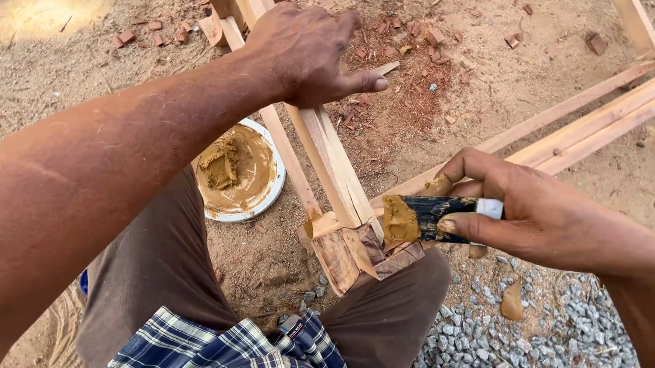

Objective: Applying wood filler paste to the joints and legs of a wooden table frame using a scraper.

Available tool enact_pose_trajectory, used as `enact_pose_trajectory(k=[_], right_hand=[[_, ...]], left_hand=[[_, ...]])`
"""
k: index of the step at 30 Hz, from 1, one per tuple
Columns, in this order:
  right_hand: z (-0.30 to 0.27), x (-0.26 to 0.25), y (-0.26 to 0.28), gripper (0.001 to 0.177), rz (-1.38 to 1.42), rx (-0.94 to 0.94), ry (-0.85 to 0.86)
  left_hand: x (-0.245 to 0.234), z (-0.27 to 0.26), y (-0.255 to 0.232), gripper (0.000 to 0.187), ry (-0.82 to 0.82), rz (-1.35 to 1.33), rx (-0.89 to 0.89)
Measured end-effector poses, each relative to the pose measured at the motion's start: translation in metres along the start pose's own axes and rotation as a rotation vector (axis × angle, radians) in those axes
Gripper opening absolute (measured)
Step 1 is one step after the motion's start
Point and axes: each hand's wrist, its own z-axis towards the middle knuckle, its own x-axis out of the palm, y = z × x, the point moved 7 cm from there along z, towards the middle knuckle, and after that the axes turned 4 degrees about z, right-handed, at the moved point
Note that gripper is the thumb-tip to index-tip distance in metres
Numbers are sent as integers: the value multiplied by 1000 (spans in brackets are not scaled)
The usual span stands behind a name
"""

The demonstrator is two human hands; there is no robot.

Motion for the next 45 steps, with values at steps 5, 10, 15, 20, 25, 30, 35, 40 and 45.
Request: enact_pose_trajectory(k=[5,10,15,20,25,30,35,40,45], right_hand=[[-15,9,5,27,-107,415,-64],[-37,7,54,35,-137,626,-262],[-42,61,45,23,-343,422,-366],[-38,85,127,33,-425,33,-798],[-27,115,145,36,-523,135,-973],[-2,131,149,44,-499,274,-997],[1,136,155,42,-458,417,-1021],[-1,147,167,40,-371,406,-957],[-5,147,171,41,-390,400,-918]], left_hand=[[-1,1,0,103,-123,-15,78],[-8,-6,0,99,-97,-118,62],[3,-1,11,94,-187,-143,74],[7,-2,22,88,-502,-197,115],[0,-8,28,84,-393,-255,98],[1,-7,29,87,-354,-195,121],[1,-5,25,91,-291,-183,141],[5,-4,30,88,-187,-128,105],[-3,-5,29,90,-322,-127,122]])
